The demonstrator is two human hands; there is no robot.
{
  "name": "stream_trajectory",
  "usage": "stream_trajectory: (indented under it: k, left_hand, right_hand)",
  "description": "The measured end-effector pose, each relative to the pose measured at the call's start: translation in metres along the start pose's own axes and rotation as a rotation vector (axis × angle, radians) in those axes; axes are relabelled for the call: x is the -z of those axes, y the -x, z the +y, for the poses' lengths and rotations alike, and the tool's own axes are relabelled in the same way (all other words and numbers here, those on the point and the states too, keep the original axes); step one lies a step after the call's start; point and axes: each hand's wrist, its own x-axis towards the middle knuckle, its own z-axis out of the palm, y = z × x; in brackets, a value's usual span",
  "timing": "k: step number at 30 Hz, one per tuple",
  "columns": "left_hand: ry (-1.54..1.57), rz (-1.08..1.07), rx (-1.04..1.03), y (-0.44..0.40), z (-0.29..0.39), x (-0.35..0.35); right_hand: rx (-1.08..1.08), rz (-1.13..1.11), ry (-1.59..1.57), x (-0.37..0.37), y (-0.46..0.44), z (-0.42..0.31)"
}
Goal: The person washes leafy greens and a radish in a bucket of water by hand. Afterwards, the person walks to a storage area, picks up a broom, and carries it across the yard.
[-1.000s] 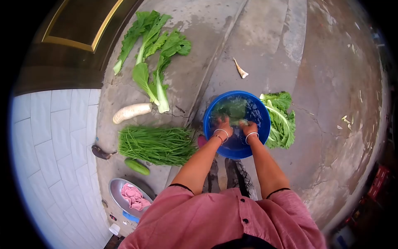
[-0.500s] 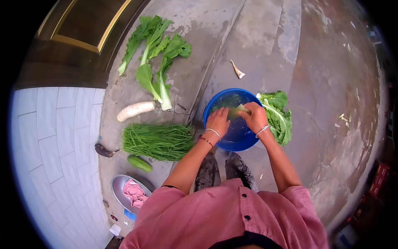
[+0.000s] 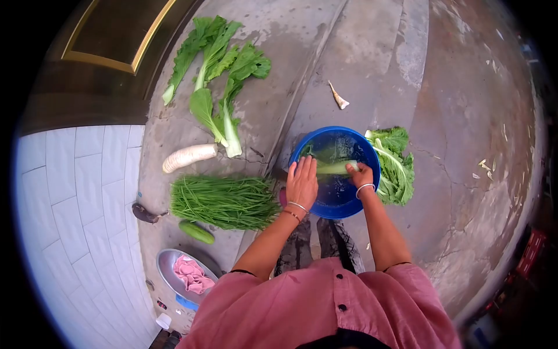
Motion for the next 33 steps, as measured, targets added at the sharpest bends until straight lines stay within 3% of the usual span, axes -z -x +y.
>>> stream_trajectory:
  k: [3, 6, 7, 13, 14, 16, 17, 19, 20, 22, 24, 25, 29, 33]
  left_hand:
    - [-0.028, 0.013, -0.002, 0.001, -0.004, -0.005]
    - [-0.033, 0.020, 0.000, 0.000, -0.005, -0.006]
    - [-0.033, 0.016, 0.001, 0.000, -0.005, -0.005]
    - [-0.030, 0.006, 0.004, 0.006, -0.003, 0.000]
    - [-0.029, 0.016, -0.002, 0.006, -0.001, 0.006]
    - [0.127, 0.006, 0.028, 0.008, 0.005, 0.018]
    - [0.128, 0.007, 0.022, 0.008, 0.007, 0.024]
    - [0.479, 0.015, -0.045, -0.001, 0.007, 0.043]
    - [0.656, 0.015, -0.077, -0.006, 0.009, 0.053]
    - [0.648, 0.086, -0.210, -0.012, 0.027, 0.105]
    - [0.726, -0.277, -0.120, -0.016, 0.048, 0.159]
    - [0.745, -0.125, -0.228, -0.018, 0.050, 0.161]
    - [0.990, -0.117, -0.267, -0.019, 0.067, 0.177]
    - [0.831, -0.113, -0.255, -0.017, 0.081, 0.181]
  right_hand:
    - [-0.172, -0.016, 0.201, -0.026, -0.028, 0.039]
    - [-0.181, 0.013, 0.296, -0.039, -0.058, 0.066]
    - [-0.173, 0.018, 0.295, -0.033, -0.048, 0.045]
    - [0.473, -0.060, 0.494, 0.012, 0.052, -0.111]
    - [0.479, -0.052, 0.494, 0.018, 0.066, -0.131]
    - [0.840, -0.060, 0.500, 0.034, 0.093, -0.159]
    - [0.839, -0.054, 0.499, 0.045, 0.105, -0.174]
    - [1.051, -0.244, 0.549, 0.066, 0.125, -0.206]
    - [1.050, -0.234, 0.545, 0.077, 0.138, -0.224]
    - [1.052, -0.328, 0.537, 0.096, 0.166, -0.257]
    - [1.107, -0.335, 0.491, 0.114, 0.186, -0.280]
    - [1.164, -0.354, 0.446, 0.123, 0.194, -0.289]
    - [1.084, -0.395, 0.555, 0.156, 0.225, -0.322]
    - [1.200, -0.379, 0.543, 0.174, 0.231, -0.325]
